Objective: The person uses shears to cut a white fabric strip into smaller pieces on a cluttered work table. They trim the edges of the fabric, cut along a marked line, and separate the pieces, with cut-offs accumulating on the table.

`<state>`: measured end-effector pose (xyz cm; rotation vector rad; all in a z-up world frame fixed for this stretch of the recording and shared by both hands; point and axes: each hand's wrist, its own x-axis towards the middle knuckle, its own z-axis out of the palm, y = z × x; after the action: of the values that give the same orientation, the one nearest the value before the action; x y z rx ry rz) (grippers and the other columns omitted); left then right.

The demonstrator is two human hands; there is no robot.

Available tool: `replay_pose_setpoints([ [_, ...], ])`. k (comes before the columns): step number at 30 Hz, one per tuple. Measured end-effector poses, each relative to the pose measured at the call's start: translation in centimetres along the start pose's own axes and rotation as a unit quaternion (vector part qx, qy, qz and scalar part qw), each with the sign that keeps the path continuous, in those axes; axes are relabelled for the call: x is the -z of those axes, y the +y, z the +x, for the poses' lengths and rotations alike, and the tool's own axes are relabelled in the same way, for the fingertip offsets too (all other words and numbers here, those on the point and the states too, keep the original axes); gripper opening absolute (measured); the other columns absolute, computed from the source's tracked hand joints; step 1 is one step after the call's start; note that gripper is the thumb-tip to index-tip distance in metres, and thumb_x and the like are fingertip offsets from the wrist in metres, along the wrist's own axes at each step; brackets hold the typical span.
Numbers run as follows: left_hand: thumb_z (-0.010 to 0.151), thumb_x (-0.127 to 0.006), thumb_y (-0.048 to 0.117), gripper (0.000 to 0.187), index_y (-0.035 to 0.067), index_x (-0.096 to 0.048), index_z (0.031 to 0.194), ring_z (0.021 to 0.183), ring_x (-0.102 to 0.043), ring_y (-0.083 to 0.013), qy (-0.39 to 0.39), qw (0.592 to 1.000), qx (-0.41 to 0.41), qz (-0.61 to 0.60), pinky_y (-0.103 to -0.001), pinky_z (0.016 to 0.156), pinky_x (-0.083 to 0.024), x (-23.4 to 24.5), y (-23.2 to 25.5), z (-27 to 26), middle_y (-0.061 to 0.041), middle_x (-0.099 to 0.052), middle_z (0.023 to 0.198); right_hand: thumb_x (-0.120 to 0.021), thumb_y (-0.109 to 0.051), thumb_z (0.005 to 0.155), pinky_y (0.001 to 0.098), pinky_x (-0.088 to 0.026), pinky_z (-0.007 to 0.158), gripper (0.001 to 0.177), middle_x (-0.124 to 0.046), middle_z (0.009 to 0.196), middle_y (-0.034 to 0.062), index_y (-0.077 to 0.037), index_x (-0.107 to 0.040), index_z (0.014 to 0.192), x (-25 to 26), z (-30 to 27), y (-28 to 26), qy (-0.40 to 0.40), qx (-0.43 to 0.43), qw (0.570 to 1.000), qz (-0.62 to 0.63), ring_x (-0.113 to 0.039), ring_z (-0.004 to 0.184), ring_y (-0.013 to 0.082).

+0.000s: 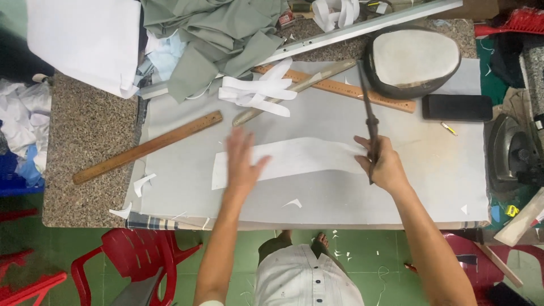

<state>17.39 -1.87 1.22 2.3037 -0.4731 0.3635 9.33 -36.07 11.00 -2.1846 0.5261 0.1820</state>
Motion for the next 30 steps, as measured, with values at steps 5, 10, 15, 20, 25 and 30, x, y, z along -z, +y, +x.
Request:
replay_pose_setpoints([
  [5, 0.068, -0.089, 0.041, 0.088, 0.012, -0.05, 0.141, 0.132, -0.046, -0.0404, -0.262, 0.956, -0.095, -0.092, -0.056, 0.116, -0.031, -2.9, 9.9, 6.6, -0.017, -0.052, 0.136, -0.081, -0.002, 0.081, 0.0498, -0.057, 0.094, 0.047, -0.075, 0.122, 0.0187, 0.002, -0.052, 0.119, -0.9, -1.3, -6.4, -0.072, 0.097, 0.992, 0.036, -0.072, 0.11, 0.0403],
  [10, 0.083, -0.082, 0.033, 0.022, 0.014, -0.074, 0.089, 0.073, -0.075, -0.0292, -0.272, 0.928, 0.092, -0.235, -0.036, 0.07, -0.056, -1.7, 10.5, 8.5, -0.01, -0.074, 0.073, -0.088, -0.018, 0.077, 0.0526, -0.052, 0.102, 0.066, -0.068, 0.135, 0.0177, 0.0, -0.045, 0.124, -1.0, -1.3, -5.9, 0.006, 0.133, 0.991, 0.024, -0.064, 0.122, 0.0398],
  [15, 0.086, -0.085, 0.022, 0.014, 0.013, -0.075, 0.084, 0.062, -0.071, -0.0081, -0.07, 0.811, 0.275, -0.512, -0.027, 0.052, -0.06, 3.0, 14.3, 9.7, -0.007, -0.075, 0.069, -0.103, -0.037, 0.043, 0.0435, -0.061, 0.078, 0.087, -0.074, 0.087, 0.014, -0.005, -0.057, 0.109, -3.0, -2.8, -8.7, -0.077, 0.147, 0.941, 0.294, -0.074, 0.089, 0.0297],
  [20, 0.094, -0.076, 0.02, 0.019, 0.005, -0.074, 0.106, 0.076, -0.072, -0.0085, 0.21, 0.825, 0.297, -0.433, -0.025, 0.063, -0.061, 7.8, 12.0, 15.0, -0.011, -0.078, 0.092, -0.108, -0.03, 0.035, 0.0347, -0.058, 0.074, 0.092, -0.07, 0.077, 0.011, -0.002, -0.064, 0.11, -6.9, -3.6, -3.0, -0.164, 0.147, 0.903, 0.369, -0.072, 0.078, 0.0253],
  [25, 0.097, -0.073, 0.019, 0.022, 0.002, -0.07, 0.111, 0.082, -0.069, -0.0089, 0.3, 0.813, 0.327, -0.376, -0.026, 0.07, -0.061, 8.5, 8.5, 15.1, -0.009, -0.076, 0.097, -0.099, -0.005, 0.062, 0.0513, -0.056, 0.101, 0.07, -0.073, 0.094, 0.0183, 0.004, -0.057, 0.117, -9.9, -3.8, -1.4, -0.178, 0.028, 0.947, 0.268, -0.075, 0.104, 0.0357],
  [30, 0.102, -0.067, 0.019, 0.021, 0.008, -0.071, 0.119, 0.098, -0.074, -0.0163, 0.357, 0.851, 0.343, -0.175, -0.032, 0.086, -0.06, 5.9, -2.2, 14.2, -0.008, -0.076, 0.104, -0.084, -0.016, 0.085, 0.0437, -0.055, 0.106, 0.053, -0.067, 0.132, 0.0312, 0.001, -0.046, 0.118, -11.5, -1.6, -2.8, -0.254, -0.03, 0.934, 0.251, -0.067, 0.123, 0.0386],
])
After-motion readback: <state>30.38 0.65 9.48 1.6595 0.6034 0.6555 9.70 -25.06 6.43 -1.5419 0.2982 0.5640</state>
